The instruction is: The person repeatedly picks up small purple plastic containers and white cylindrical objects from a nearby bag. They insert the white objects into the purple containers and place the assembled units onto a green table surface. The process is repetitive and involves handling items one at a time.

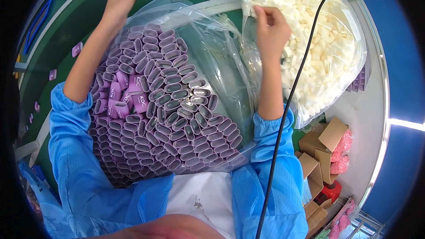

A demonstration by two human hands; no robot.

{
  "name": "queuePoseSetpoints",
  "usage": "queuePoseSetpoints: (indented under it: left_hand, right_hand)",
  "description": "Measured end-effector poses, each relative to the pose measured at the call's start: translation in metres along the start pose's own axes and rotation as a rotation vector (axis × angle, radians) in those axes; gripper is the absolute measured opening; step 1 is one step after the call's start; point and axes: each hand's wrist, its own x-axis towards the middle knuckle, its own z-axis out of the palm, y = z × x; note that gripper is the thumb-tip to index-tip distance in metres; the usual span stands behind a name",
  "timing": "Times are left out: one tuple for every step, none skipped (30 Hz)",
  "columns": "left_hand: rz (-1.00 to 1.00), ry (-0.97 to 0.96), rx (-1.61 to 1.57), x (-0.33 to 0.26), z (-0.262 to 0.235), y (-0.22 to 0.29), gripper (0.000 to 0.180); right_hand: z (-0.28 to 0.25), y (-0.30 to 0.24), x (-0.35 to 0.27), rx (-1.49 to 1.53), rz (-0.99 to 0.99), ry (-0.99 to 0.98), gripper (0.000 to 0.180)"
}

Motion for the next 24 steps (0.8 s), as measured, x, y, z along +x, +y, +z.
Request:
queuePoseSetpoints:
  left_hand:
    - [0.008,0.067,0.212,0.013,-0.017,-0.022,0.041]
    - [-0.019,0.037,0.31,0.021,-0.028,-0.035,0.051]
    - [-0.082,-0.05,0.397,0.028,-0.031,-0.045,0.052]
    - [-0.151,-0.128,0.491,0.03,-0.038,-0.049,0.053]
    - [-0.22,-0.207,0.583,0.029,-0.044,-0.053,0.054]
    - [-0.233,-0.149,0.675,0.027,-0.046,-0.058,0.051]
    - [-0.042,0.032,0.902,0.021,-0.044,-0.056,0.046]
    - [0.163,0.214,1.116,0.011,-0.037,-0.048,0.041]
    - [0.376,0.402,1.319,-0.001,-0.027,-0.04,0.037]
    - [0.332,0.269,1.051,-0.015,-0.012,-0.003,0.041]
    - [0.286,0.135,0.781,-0.026,0.002,0.037,0.052]
    - [0.503,-0.097,0.71,-0.03,0.007,0.054,0.036]
    - [0.717,-0.337,0.614,-0.032,0.014,0.062,0.026]
    - [0.774,-0.517,0.553,-0.042,0.022,0.061,0.023]
    - [0.828,-0.697,0.487,-0.052,0.031,0.055,0.02]
    - [0.801,-0.735,0.447,-0.059,0.037,0.049,0.019]
    - [0.77,-0.773,0.41,-0.066,0.042,0.042,0.019]
    - [0.739,-0.812,0.372,-0.07,0.045,0.04,0.019]
    - [0.685,-0.844,0.444,-0.072,0.045,0.043,0.019]
    - [0.63,-0.876,0.515,-0.073,0.044,0.048,0.018]
    - [0.574,-0.906,0.585,-0.074,0.044,0.051,0.018]
    - [0.546,-0.908,0.584,-0.074,0.043,0.053,0.02]
    - [0.521,-0.911,0.581,-0.073,0.043,0.053,0.021]
    - [0.496,-0.914,0.578,-0.072,0.044,0.054,0.023]
  right_hand:
    - [-0.005,0.014,0.008,-0.238,0.056,0.004,0.007]
    - [-0.007,0.034,0.012,-0.34,-0.038,0.007,0.008]
    - [-0.005,0.06,0.013,-0.441,-0.134,0.011,0.011]
    - [0.0,0.064,0.013,-0.532,-0.234,0.008,0.015]
    - [0.002,0.068,0.016,-0.567,-0.322,0.014,0.017]
    - [0.004,0.071,0.02,-0.6,-0.409,0.021,0.02]
    - [0.006,0.071,0.021,-0.633,-0.499,0.027,0.022]
    - [0.006,0.071,0.022,-0.645,-0.477,0.001,0.023]
    - [0.007,0.072,0.023,-0.657,-0.456,-0.026,0.023]
    - [0.004,0.074,0.023,-0.677,-0.425,-0.043,0.023]
    - [0.001,0.075,0.022,-0.687,-0.435,-0.03,0.022]
    - [0.004,0.071,0.023,-0.684,-0.455,-0.023,0.021]
    - [0.005,0.07,0.022,-0.693,-0.469,-0.016,0.019]
    - [0.006,0.067,0.021,-0.694,-0.475,-0.01,0.018]
    - [0.006,0.062,0.016,-0.697,-0.48,-0.004,0.017]
    - [0.007,0.056,0.014,-0.693,-0.488,0.002,0.016]
    - [0.011,0.05,0.011,-0.649,-0.468,0.022,0.015]
    - [0.015,0.044,0.009,-0.605,-0.446,0.042,0.014]
    - [0.017,0.039,0.007,-0.568,-0.42,0.064,0.013]
    - [0.019,0.035,0.005,-0.512,-0.441,0.078,0.013]
    - [0.02,0.032,0.003,-0.456,-0.462,0.093,0.013]
    - [0.022,0.027,0.001,-0.397,-0.486,0.105,0.013]
    - [0.025,0.02,-0.002,-0.3,-0.417,0.086,0.015]
    - [0.026,0.01,-0.009,-0.203,-0.348,0.066,0.017]
